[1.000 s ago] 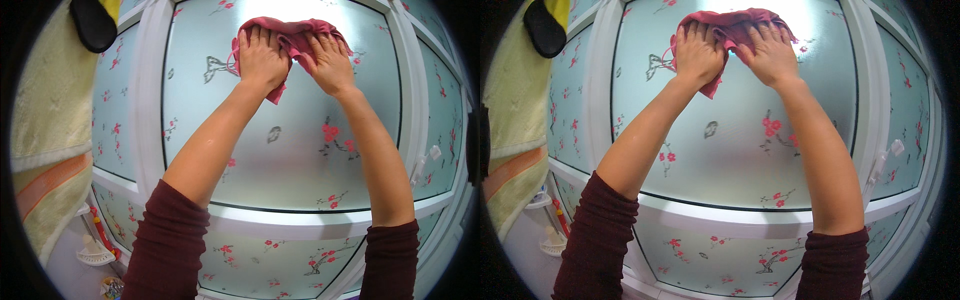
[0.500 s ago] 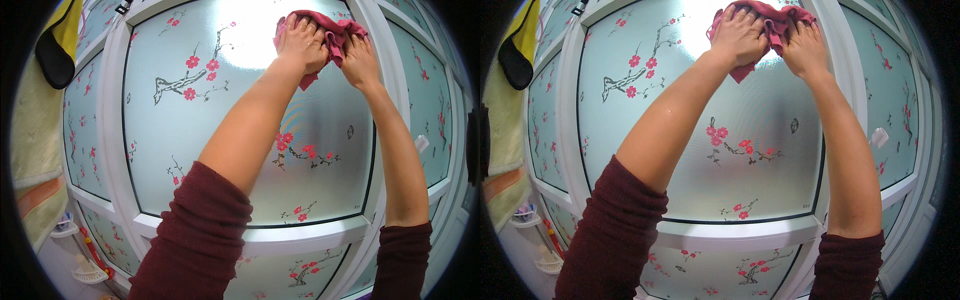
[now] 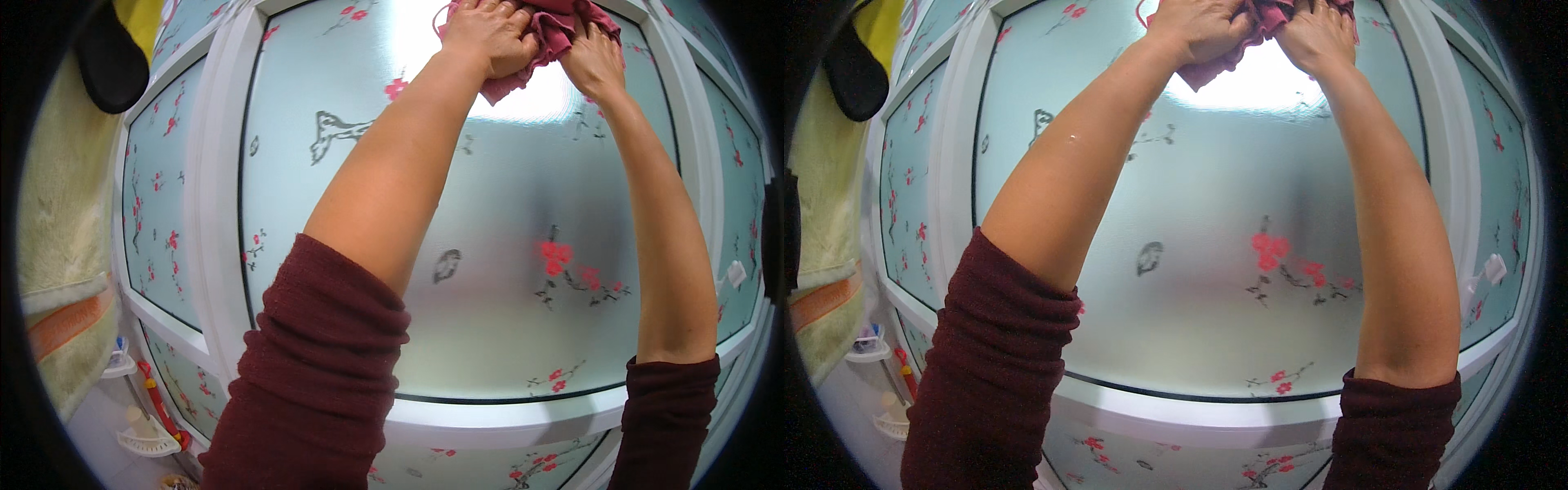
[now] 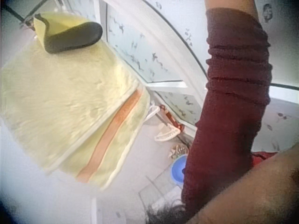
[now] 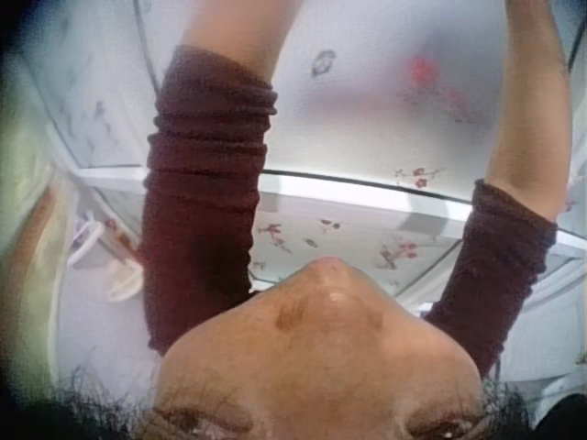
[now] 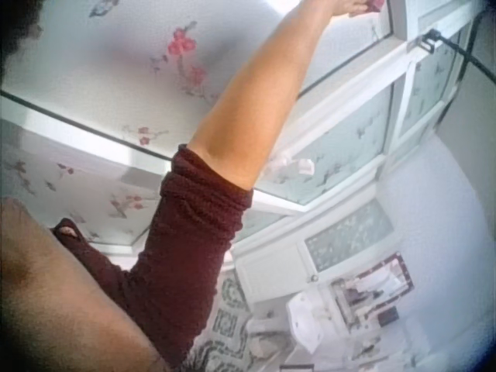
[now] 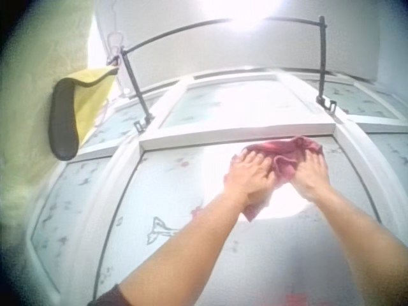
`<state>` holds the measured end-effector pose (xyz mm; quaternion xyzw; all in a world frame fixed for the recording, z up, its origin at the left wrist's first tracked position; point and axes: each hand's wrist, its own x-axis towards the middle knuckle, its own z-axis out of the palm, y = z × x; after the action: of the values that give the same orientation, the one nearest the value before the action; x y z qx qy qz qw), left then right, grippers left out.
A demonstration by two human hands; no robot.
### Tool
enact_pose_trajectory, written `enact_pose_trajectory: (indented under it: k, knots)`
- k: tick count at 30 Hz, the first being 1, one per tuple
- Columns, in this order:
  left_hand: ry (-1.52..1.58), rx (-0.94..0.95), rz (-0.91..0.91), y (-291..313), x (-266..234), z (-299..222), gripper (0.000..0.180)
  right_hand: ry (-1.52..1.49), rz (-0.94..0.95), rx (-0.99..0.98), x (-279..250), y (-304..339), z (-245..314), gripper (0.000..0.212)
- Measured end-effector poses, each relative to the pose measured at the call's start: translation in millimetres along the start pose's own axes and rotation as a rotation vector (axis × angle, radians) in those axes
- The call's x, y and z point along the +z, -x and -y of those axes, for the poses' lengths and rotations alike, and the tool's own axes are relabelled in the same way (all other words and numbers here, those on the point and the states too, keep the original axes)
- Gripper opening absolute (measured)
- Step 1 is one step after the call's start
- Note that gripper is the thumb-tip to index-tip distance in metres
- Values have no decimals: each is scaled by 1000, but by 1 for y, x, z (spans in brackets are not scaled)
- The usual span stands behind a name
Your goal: The person wipes a white door and a frosted glass window with a pink cloth. The person uses both hands to wipe the surfaces in a systematic manner, covering the door and window frames and glass panels.
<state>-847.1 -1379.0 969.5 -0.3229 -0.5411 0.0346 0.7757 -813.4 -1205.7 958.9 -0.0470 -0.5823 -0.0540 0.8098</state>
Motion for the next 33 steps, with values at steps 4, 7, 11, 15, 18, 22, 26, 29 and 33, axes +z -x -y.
enact_pose_trajectory:
  k: [4,7,11,15,18,22,26,29,33]
  knots:
    - [-50,-58,19,18,-4,55,58,79,110,7,36,-25,47,85]
    - [-71,-166,101,37,-12,102,63,78,141,-12,34,-28,98,74]
    - [-143,-236,86,69,-25,167,62,1,157,-91,33,-27,167,74]
    - [-191,-286,9,105,-29,219,57,-76,94,-195,41,-15,226,69]
    - [-208,-238,-63,128,-33,236,51,-89,57,-235,42,-4,254,66]
    - [-254,-210,-214,149,-34,216,48,-109,-86,-297,51,13,260,61]
    - [-227,-195,-219,183,-44,194,44,-135,-151,-387,47,55,263,53]
    - [-174,-169,-321,206,-47,176,42,-199,-119,-460,21,89,265,49]
    - [-120,-136,-308,238,-64,153,44,-218,-155,-528,-1,126,263,46]
